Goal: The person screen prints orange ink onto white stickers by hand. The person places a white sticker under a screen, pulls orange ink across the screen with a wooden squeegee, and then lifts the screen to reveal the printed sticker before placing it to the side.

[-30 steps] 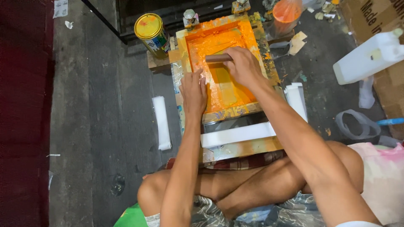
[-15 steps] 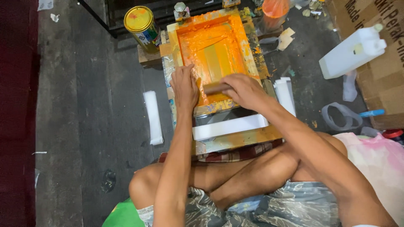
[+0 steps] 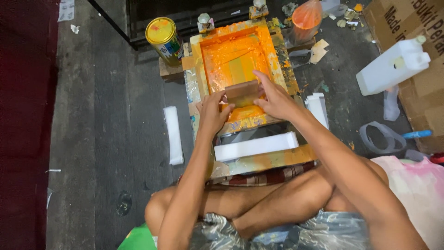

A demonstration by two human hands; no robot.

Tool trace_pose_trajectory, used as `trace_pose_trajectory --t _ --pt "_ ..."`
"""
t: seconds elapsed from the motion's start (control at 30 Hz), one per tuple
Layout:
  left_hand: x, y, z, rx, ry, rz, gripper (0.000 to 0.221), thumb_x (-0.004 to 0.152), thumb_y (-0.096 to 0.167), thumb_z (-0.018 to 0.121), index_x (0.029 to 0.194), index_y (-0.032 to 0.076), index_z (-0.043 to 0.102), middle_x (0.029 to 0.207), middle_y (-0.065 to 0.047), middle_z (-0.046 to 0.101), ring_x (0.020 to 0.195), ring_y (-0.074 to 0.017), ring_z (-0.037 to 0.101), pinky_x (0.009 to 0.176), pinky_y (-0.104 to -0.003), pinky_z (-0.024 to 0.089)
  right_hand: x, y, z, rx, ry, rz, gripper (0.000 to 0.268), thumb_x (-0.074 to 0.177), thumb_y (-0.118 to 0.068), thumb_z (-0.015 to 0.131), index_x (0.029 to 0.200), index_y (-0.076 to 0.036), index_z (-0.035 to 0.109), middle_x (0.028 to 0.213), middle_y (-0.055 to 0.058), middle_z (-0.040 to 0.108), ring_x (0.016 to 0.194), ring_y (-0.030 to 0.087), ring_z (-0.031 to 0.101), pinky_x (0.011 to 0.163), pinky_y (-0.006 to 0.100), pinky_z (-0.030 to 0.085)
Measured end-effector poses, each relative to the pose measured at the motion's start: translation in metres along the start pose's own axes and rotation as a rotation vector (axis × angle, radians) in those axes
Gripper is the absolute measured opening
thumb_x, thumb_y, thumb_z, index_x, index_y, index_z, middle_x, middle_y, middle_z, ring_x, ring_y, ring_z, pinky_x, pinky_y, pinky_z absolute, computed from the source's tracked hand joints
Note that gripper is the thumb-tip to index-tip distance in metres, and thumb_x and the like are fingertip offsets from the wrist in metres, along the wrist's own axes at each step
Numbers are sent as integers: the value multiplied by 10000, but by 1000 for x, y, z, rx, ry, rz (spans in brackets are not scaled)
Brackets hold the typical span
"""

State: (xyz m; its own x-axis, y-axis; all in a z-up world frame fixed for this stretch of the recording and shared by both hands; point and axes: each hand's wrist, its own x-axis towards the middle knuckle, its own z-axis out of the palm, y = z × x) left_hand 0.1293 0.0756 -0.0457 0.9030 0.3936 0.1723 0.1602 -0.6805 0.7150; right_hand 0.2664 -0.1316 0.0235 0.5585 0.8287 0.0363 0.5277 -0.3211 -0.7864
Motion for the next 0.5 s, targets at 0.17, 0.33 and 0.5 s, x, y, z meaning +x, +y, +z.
trace_pose_trajectory --t 0.17,0.33,0.5 --pt "42 11 -3 36 66 -90 393 888 280 797 1241 173 661 1038 32 692 1068 -224 581 954 -434 311 44 -1 -6 -39 67 51 630 900 -7 728 1449 -5 421 1197 350 634 1135 480 658 859 506 591" --pt "77 9 -1 96 147 -144 301 896 236 798 1161 183 667 1067 26 692 1079 -222 590 976 -458 301 82 25 0 -38 201 -14 405 883 10 751 1222 14 530 1072 279 680 1064 439 689 782 448 620" --pt "86 -7 6 129 168 -79 217 967 181 728 1158 216 631 1055 7 724 1059 -215 620 989 -456 308 76 15 -2 -118 250 -143 263 936 31 671 1136 -36 514 998 271 698 1001 473 699 773 553 581"
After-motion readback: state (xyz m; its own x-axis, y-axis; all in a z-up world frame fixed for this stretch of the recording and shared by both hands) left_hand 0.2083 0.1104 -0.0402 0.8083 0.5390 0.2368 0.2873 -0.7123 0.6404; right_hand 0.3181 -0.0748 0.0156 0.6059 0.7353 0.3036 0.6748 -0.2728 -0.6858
